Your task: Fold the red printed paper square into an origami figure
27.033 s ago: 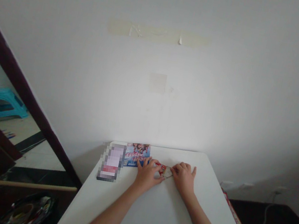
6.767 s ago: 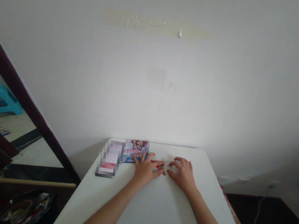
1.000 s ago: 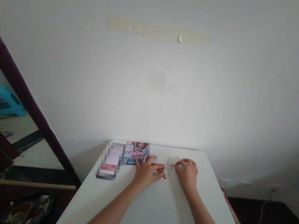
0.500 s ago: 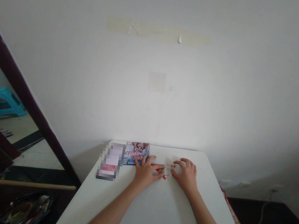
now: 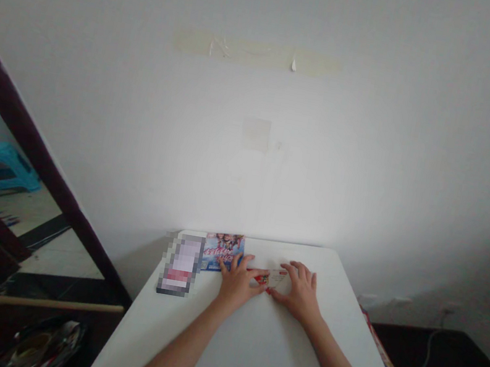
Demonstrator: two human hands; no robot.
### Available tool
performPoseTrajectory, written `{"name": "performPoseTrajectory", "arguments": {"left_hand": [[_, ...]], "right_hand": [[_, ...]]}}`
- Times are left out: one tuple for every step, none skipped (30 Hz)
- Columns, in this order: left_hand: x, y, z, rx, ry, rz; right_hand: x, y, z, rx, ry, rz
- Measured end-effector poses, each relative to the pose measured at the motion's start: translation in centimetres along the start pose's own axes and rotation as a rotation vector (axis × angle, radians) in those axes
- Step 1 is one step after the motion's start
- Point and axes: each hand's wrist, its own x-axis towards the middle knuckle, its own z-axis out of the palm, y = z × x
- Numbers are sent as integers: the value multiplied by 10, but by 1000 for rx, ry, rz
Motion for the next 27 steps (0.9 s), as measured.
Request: {"name": "performPoseTrajectory", "arguments": {"left_hand": [[0, 1, -1, 1, -6, -4], [0, 1, -2, 1, -14, -9], [0, 2, -3, 1, -22, -14], [0, 2, -3, 1, -26, -19], [0, 2, -4, 4, -28, -23], [0, 2, -4, 7, -28, -26], [0, 2, -4, 9, -27, -27], [0, 2, -4, 10, -25, -26], [0, 2, -3, 10, -24, -23], [0, 1, -3, 9, -22, -20], [0, 1, -2, 6, -18, -17], [0, 0, -1, 4, -12, -13], [0, -1, 0, 2, -4, -9], [0, -1, 0, 1, 4, -4], [0, -2, 1, 0, 11, 1], [0, -2, 2, 0, 15, 4], [0, -3, 2, -1, 17, 7], [0, -4, 3, -2, 19, 10], [1, -4, 4, -4, 24, 12], [1, -5, 5, -6, 33, 12], [1, -6, 7, -8, 44, 11], [1, -7, 8, -10, 57, 9], [1, -7, 10, -11, 68, 4], [1, -8, 11, -10, 75, 1], [1, -9, 12, -10, 82, 3], [1, -10, 13, -12, 90, 7], [1, -10, 14, -16, 96, 11]], "right_hand": [[0, 0, -1, -3, -3, -5], [0, -1, -1, -6, -5, -5], [0, -1, -2, -6, -8, -5], [0, -2, -2, -6, -11, -3], [0, -2, -3, -6, -14, -2], [0, -2, -3, -6, -16, -3], [0, -3, -3, -7, -18, -6], [-1, -3, -3, -8, -18, -9], [-1, -3, -3, -11, -17, -12], [-1, -3, -3, -13, -15, -14], [-2, -3, -3, -14, -12, -17], [-2, -3, -3, -14, -9, -19], [-2, -2, -2, -12, -6, -24], [-2, -1, -2, -8, -2, -31], [-2, 1, -1, -1, 0, -41], [-1, 3, -1, 9, 5, -52], [0, 5, 0, 21, 11, -63], [1, 7, 0, 35, 19, -70], [3, 10, 1, 51, 31, -71], [4, 12, 1, 66, 41, -71], [5, 14, 2, 77, 49, -70], [6, 15, 2, 84, 54, -72], [7, 16, 3, 85, 55, -76], [7, 16, 3, 81, 54, -82], [7, 16, 3, 73, 49, -90], [7, 15, 4, 63, 42, -97], [6, 15, 4, 52, 34, -102]]}}
